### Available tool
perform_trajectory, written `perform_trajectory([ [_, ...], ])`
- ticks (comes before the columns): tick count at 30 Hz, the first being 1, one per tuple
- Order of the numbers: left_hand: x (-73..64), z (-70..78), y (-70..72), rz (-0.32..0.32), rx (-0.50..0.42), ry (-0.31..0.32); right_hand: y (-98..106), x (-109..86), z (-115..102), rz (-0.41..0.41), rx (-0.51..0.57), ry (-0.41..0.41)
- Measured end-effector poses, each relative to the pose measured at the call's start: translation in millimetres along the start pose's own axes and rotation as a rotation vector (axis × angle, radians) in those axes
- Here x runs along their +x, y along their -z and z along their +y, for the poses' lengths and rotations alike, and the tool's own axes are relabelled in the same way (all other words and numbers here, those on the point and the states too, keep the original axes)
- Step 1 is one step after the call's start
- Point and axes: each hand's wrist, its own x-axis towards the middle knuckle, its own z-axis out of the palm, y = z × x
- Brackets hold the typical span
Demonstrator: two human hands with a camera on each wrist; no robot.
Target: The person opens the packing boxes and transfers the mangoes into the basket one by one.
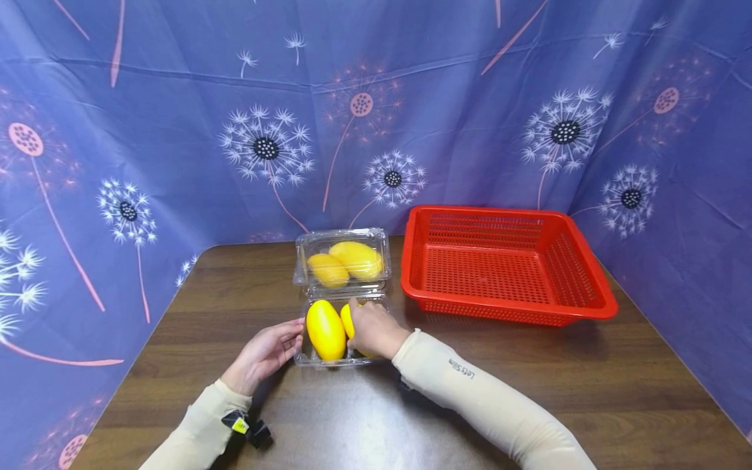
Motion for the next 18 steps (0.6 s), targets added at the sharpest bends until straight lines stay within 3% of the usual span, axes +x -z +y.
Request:
perform_trajectory([
  [18,0.5,1.3,1.4,-0.003,0.005,-0.004,7.8,-0.4,2.3,0.072,0.0,0.07],
])
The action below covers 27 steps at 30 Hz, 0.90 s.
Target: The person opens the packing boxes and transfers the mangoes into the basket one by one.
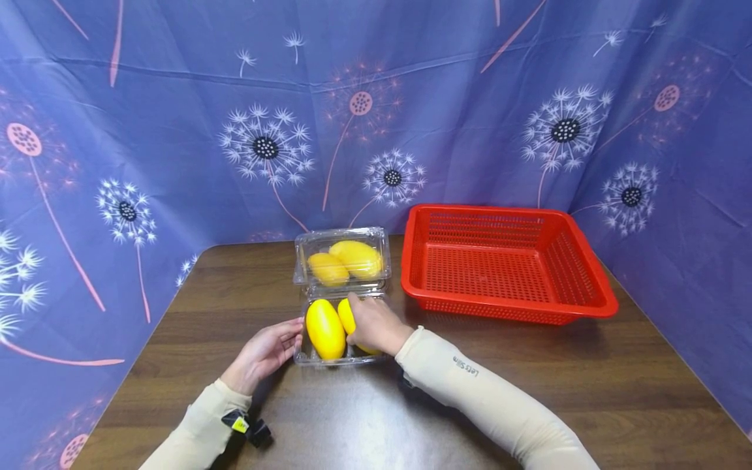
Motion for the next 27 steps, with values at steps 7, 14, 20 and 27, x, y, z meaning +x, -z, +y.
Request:
perform_trajectory([
  [7,-0.5,0.6,-0.6,0.011,0.001,0.001,7.1,-1.1,-0.8,-0.025,0.037,-0.024],
  [14,0.1,0.1,0.0,0.005,0.001,0.0,14.5,-2.1,-2.1,-0.021,0.074,-0.027],
  [20,0.8,-0.4,0.8,-0.002,-0.004,-0.001,22.2,-3.5,-1.9,0.005,0.079,-0.015],
  [27,0.4,-0.5,0.6,0.007,-0.007,-0.005,30.2,-4.1,-1.9,-0.001,0.085,-0.001],
])
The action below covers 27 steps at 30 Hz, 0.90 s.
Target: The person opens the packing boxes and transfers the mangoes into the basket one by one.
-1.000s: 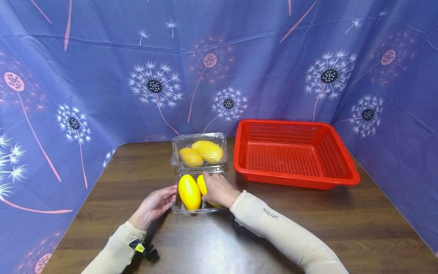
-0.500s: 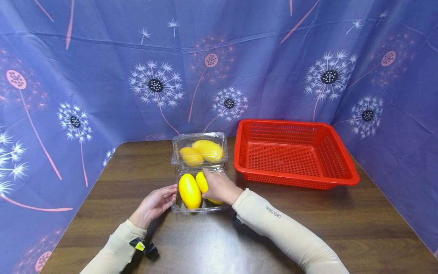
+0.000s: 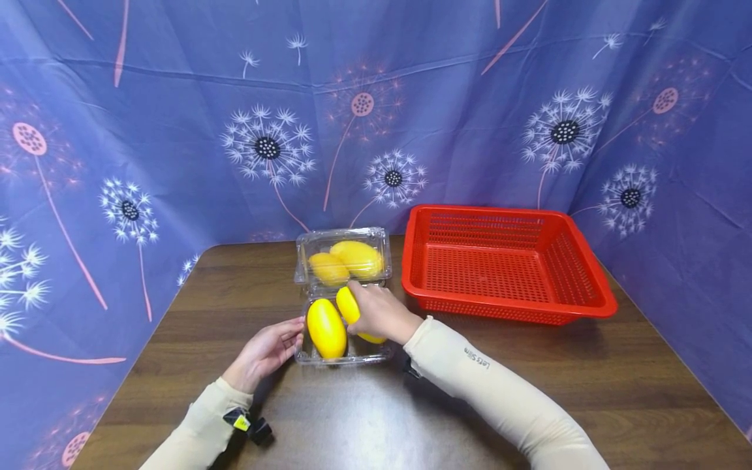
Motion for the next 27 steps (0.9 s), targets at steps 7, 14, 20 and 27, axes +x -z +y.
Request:
perform_trajectory([
  [7,-0.1,-0.7,-0.6,0.003,0.001,0.005,10.4,-2.3,-2.3,-0.001,0.016,-0.01],
  [14,-0.6,-0.4,-0.9,0.005,0.002,-0.002,19.3,-3.8,-5.3,0.012,0.04,0.036],
  [20,-0.7,-0.8,0.1,-0.001,0.001,0.002,29.6,-5.4,-5.9,0.009,0.019,0.033],
  [27,0.1,-0.5,0.1,0.001,0.003,-0.002,48.0,-7.4,-3.9,0.007,-0.017,0.011],
])
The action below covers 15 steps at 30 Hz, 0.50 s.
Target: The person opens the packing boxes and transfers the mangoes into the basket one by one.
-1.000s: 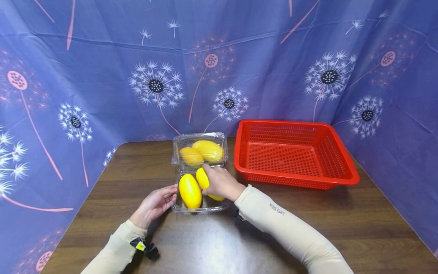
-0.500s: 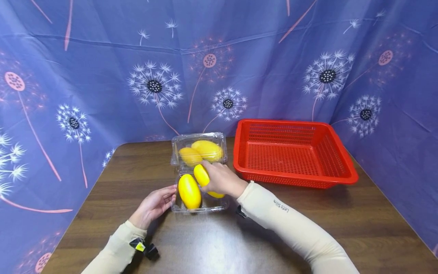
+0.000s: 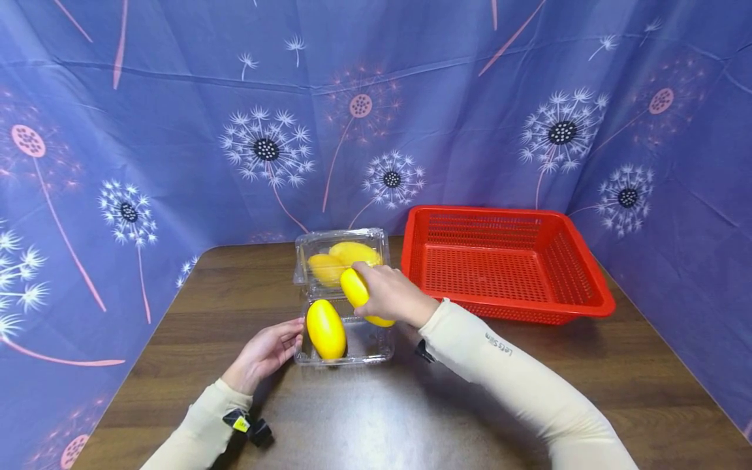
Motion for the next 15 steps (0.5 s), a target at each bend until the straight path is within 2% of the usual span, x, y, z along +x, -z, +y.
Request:
perform_trajectory([
  [5,0.5,1.4,-0.2,0.002,0.003,-0.001,13.8,-0.1,1.6,0.004,-0.031,-0.002],
  [15,0.2,-0.6,-0.3,-0.006,0.0,0.002,36.0,2.0,10.2,0.008,-0.022,-0.021],
])
